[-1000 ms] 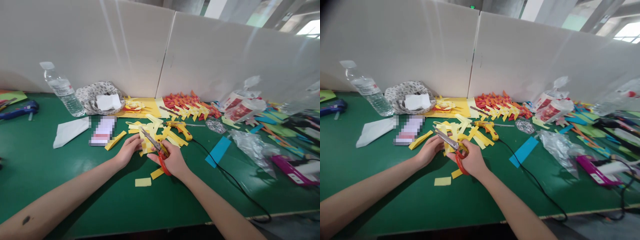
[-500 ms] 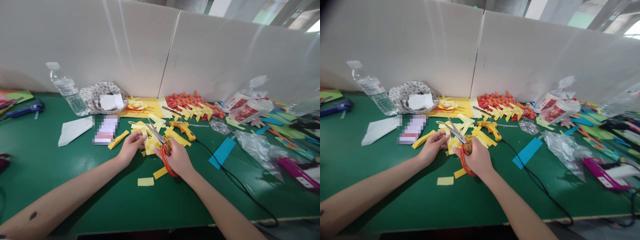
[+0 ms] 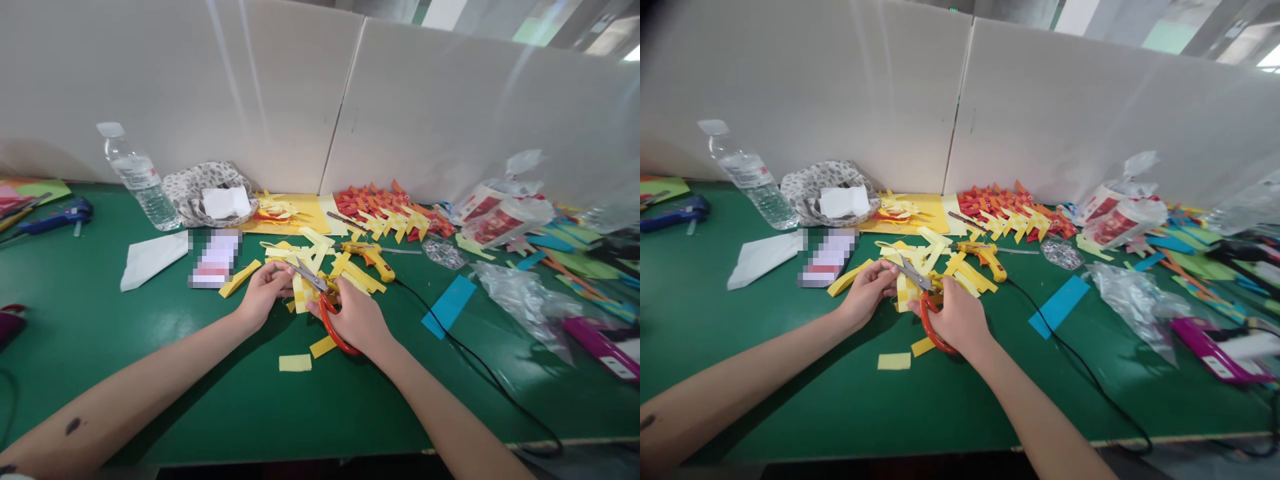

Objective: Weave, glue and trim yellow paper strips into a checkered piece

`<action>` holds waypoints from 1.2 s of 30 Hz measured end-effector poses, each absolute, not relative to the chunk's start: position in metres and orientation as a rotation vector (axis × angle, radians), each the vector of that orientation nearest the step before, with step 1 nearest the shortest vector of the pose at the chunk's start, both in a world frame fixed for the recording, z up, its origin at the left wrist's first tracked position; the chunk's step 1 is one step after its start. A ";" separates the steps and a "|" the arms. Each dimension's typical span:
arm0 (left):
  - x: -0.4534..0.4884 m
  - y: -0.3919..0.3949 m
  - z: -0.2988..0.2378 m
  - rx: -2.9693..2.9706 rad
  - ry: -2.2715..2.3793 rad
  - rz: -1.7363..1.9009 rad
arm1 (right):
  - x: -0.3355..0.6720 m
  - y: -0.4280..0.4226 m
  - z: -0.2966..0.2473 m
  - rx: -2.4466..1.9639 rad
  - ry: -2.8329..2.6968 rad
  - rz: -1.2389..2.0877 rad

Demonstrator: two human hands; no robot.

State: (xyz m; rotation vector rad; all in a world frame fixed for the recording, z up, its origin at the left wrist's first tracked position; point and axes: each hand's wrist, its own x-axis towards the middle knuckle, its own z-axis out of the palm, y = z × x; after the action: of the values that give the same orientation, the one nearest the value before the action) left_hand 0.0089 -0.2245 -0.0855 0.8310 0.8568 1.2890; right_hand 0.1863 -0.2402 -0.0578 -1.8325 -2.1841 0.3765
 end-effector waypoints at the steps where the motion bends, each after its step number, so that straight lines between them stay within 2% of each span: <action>1: 0.009 -0.225 -0.085 0.837 0.848 1.284 | 0.186 -0.240 -0.058 -1.835 -2.186 0.377; 36: 0.009 -0.230 -0.080 0.956 0.829 1.254 | 0.189 -0.238 -0.059 -1.670 -2.165 0.306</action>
State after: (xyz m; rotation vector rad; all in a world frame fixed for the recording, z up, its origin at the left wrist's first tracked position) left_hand 0.0087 -0.2301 -0.0798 0.9561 0.8288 1.2541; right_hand 0.1893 -0.2384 -0.0586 -1.6701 -2.1649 0.3056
